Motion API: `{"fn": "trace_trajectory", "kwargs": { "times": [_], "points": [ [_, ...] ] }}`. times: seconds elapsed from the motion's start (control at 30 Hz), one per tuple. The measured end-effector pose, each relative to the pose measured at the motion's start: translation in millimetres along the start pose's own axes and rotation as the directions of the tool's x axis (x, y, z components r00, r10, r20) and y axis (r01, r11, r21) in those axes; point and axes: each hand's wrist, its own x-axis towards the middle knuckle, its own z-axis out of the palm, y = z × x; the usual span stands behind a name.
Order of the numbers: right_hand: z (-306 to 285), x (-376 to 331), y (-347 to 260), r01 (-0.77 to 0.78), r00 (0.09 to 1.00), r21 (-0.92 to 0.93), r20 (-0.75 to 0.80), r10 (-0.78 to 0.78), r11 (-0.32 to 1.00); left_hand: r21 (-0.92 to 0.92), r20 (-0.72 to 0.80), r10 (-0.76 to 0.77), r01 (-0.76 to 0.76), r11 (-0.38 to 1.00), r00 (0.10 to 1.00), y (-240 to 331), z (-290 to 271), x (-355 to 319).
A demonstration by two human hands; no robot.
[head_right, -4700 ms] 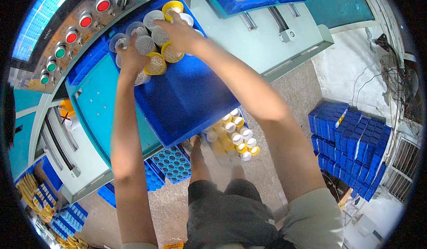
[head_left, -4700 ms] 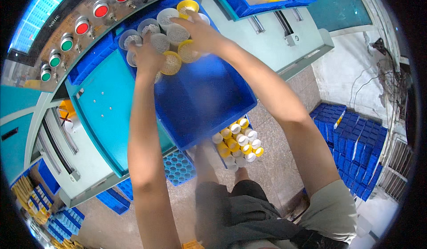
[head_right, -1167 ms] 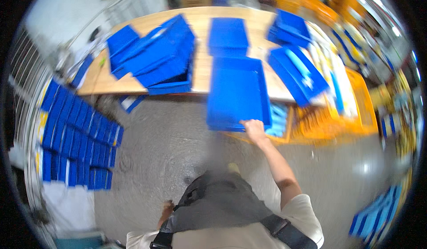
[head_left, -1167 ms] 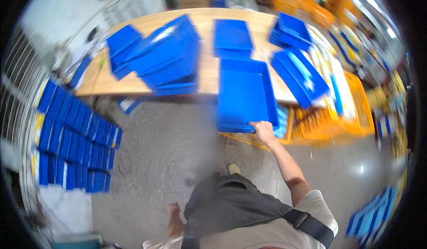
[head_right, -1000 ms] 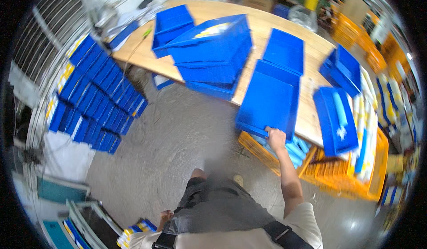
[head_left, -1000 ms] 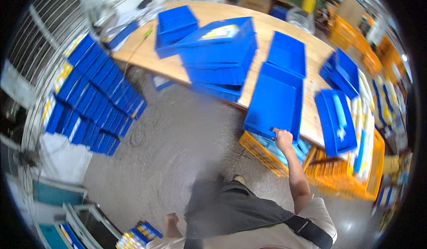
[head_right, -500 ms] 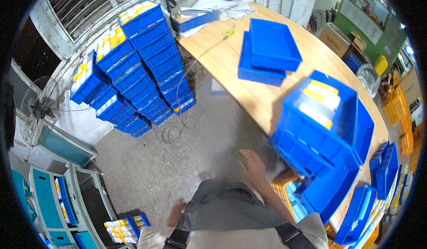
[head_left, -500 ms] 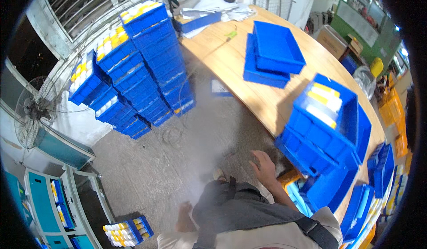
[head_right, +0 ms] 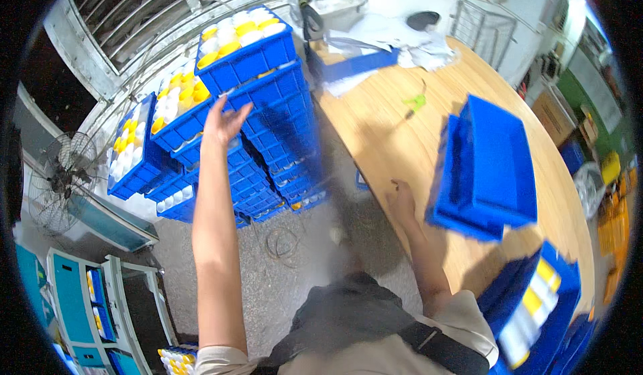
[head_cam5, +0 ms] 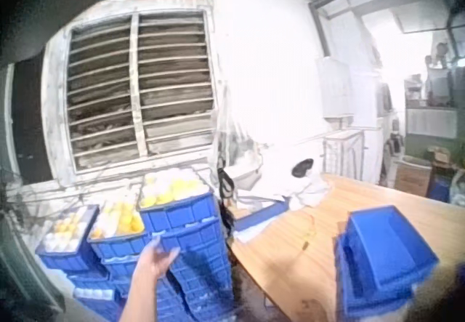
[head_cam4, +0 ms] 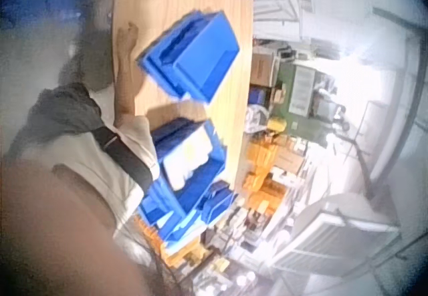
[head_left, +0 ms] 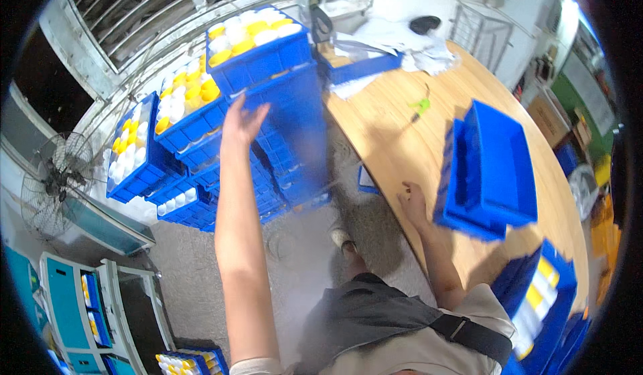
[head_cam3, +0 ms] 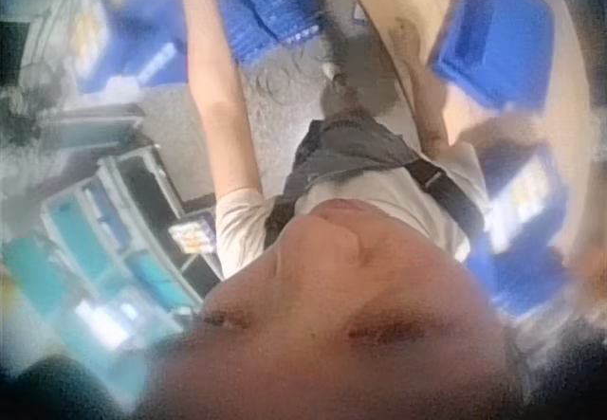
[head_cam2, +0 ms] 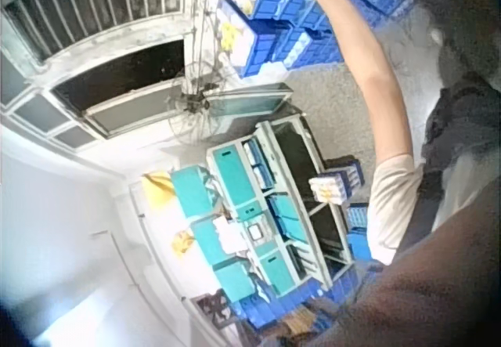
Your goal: The person writes on a notepad, then moves to a machine to operate its touchscreen while holding the notepad. They handle blue trays with white and yellow-capped containers, using a green tool to adjust or remove caps. The person stacks and repositions trays and containers on the machine and nearby surfaces.
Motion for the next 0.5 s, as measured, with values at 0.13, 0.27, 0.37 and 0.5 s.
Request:
{"fn": "trace_trajectory", "kwargs": {
  "times": [0.13,0.27,0.37,0.5],
  "points": [
    [37.5,190.2,71.6,-0.108,0.991,-0.206,-0.096,0.09,0.973,-0.17,-0.188,-0.054,0.022,0.985,0.981,29.8,131.5,55.9],
    [62.9,341.7,136.3,-0.121,0.99,-0.662,-0.023,0.142,0.74,-0.019,-0.342,0.055,-0.066,0.998,0.938,29.9,154.5,82.3],
    [98.5,392.1,186.1,-0.154,0.97,-0.859,-0.226,-0.091,0.489,0.093,-0.162,0.114,-0.1,0.991,0.98,31.8,135.6,95.4],
    [101.8,419.8,240.1,-0.172,0.975,-0.706,-0.021,0.222,0.687,0.265,-0.024,0.261,-0.245,0.933,0.965,17.8,120.8,91.7]
  ]
}}
